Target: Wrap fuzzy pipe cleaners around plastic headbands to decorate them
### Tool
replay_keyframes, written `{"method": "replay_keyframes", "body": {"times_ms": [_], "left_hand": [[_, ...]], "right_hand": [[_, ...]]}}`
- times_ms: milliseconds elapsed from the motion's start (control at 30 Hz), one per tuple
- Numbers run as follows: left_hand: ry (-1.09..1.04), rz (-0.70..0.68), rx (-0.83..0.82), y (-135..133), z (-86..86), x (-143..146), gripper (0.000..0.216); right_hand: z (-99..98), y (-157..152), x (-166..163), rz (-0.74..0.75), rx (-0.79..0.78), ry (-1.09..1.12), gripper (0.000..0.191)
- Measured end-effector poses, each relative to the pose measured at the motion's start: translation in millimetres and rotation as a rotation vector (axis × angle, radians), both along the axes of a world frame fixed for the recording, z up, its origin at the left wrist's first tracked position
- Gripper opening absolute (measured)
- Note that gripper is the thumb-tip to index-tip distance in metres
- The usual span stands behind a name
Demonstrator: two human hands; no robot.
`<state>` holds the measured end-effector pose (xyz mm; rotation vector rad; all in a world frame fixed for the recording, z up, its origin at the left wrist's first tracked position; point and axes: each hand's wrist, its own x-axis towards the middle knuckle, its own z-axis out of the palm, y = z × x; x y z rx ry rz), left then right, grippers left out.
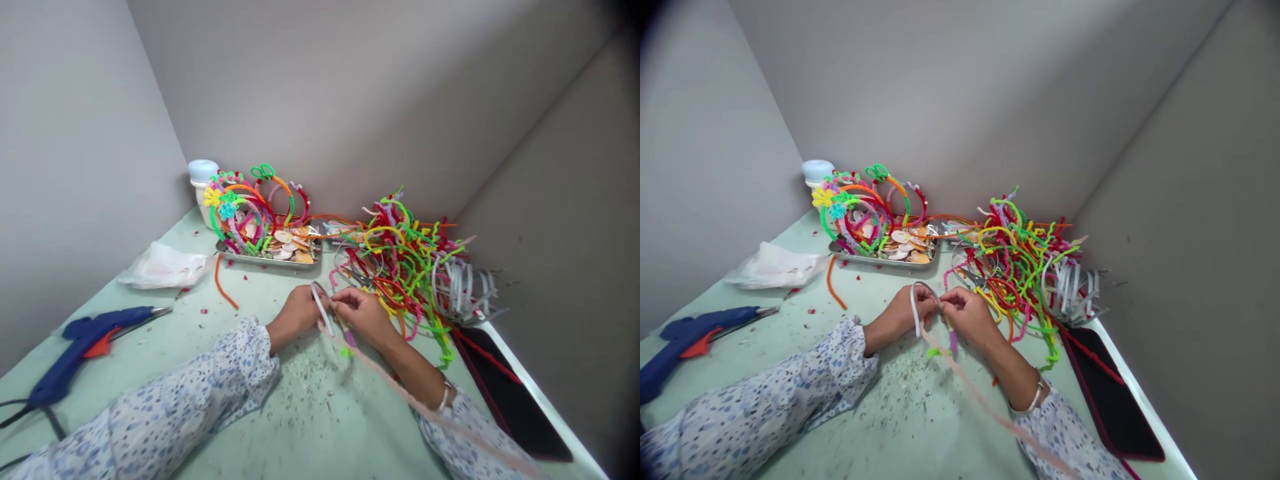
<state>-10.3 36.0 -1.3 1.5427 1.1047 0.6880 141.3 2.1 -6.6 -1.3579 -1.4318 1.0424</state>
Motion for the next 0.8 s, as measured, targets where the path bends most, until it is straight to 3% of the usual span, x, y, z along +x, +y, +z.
{"method": "replay_keyframes", "body": {"times_ms": [233,533,800], "left_hand": [[-0.033,-0.013,0.028,2.3,-6.1,0.3,0.008],[-0.077,-0.043,0.035,2.0,-9.0,-0.3,0.015],[0.060,-0.031,0.206,1.5,-10.7,-1.1,0.016]], "right_hand": [[3.0,1.1,-1.3,-0.021,-0.096,0.059,0.012],[0.8,1.9,-1.0,-0.057,-0.092,0.054,0.012],[2.4,0.8,-3.0,-0.076,-0.089,-0.011,0.010]]}}
